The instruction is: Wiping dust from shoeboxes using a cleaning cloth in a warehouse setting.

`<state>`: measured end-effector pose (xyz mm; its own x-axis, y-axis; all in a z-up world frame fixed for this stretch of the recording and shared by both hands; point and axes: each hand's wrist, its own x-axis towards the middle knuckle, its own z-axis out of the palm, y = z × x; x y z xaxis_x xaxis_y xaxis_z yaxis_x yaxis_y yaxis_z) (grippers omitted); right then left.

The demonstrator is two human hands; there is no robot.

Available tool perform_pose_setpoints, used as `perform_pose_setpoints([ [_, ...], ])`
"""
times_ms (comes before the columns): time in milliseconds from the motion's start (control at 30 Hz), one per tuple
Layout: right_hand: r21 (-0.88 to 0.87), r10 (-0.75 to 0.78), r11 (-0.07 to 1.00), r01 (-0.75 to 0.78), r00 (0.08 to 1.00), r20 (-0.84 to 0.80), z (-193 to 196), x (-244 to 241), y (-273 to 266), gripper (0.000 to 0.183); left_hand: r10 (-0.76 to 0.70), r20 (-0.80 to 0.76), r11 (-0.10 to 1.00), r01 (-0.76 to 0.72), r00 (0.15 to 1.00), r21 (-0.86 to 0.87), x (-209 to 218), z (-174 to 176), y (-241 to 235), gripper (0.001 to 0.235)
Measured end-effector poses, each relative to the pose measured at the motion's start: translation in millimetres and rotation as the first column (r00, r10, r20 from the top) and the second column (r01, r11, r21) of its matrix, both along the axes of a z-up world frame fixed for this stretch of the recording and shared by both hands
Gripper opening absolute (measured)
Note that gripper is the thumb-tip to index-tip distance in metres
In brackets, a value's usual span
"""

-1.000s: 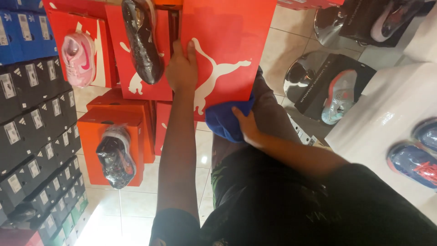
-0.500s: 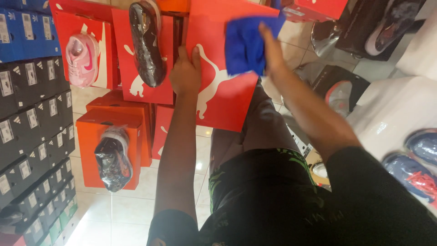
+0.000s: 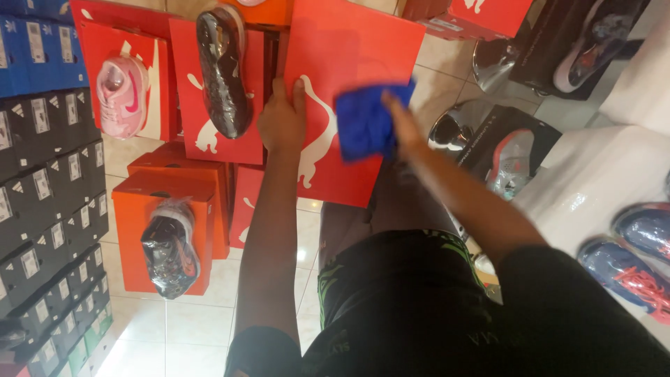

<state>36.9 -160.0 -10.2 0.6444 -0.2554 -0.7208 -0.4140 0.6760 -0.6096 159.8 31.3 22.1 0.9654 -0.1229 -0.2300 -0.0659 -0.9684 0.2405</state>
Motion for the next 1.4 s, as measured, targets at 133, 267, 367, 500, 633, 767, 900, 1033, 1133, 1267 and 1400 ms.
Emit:
perform_pose_setpoints([
  [133, -0.045, -0.008, 0.999, 0.015, 0.990, 0.142, -20, 66, -66, 0.100, -0.004, 0.071, 0.999, 0.007, 0.997, -0.039, -5, 0, -2, 0.054],
  [267, -0.116, -0.016, 0.993, 0.022, 0.999, 0.048, 40, 49, -32, 0.103, 0.023, 0.067, 1.000, -0.022, 0.998, -0.014, -5, 0, -4, 0.056],
  [367, -0.218, 0.107, 0.962, -0.167, 0.959, -0.263, 58, 8, 24, 0.101, 0.047, 0.025, 0.999, -0.047, 0.999, -0.006, -3, -5, -4, 0.056],
  [500, -0.226, 0.206, 0.943, -0.244, 0.962, -0.182, 31, -94, 106, 0.079, 0.071, -0.017, 0.997, -0.070, 0.997, 0.020, -3, 4, -9, 0.055],
  [633, 0.152, 0.393, 0.919, -0.364, 0.876, -0.280, 16, -111, 60, 0.101, 0.085, 0.003, 0.996, -0.085, 0.996, -0.013, -2, -8, -8, 0.057],
  [767, 0.314, 0.517, 0.845, -0.434, 0.813, -0.269, 21, -115, -4, 0.088, 0.079, 0.020, 0.996, -0.078, 0.997, -0.050, 2, -19, -7, 0.061],
  [900, 0.004, 0.475, 0.866, -0.500, 0.820, -0.319, 66, -109, -61, 0.092, 0.020, -0.124, 0.999, -0.024, 0.992, -0.038, 17, -40, -12, 0.063],
  [1033, -0.130, 0.481, 0.862, -0.491, 0.871, -0.098, 110, -82, -73, 0.042, 0.018, 0.037, 0.982, -0.011, 0.999, -0.190, 8, 7, -13, 0.075],
  [1133, -0.191, 0.454, 0.875, -0.445, 0.891, 0.002, 123, -48, -63, 0.063, 0.041, 0.176, 0.995, -0.025, 0.984, -0.093, -23, 33, -27, 0.081],
  [1267, -0.109, 0.554, 0.832, -0.544, 0.801, 0.228, 146, -14, -22, 0.091, 0.009, 0.333, 0.548, 0.274, 0.943, -0.790, -107, 56, -49, 0.084],
  [1400, -0.083, 0.791, 0.567, -0.819, 0.514, 0.332, 126, 3, -13, 0.093, 0.337, 0.220, 0.486, 0.031, 0.916, -0.873, -155, 48, -60, 0.068],
])
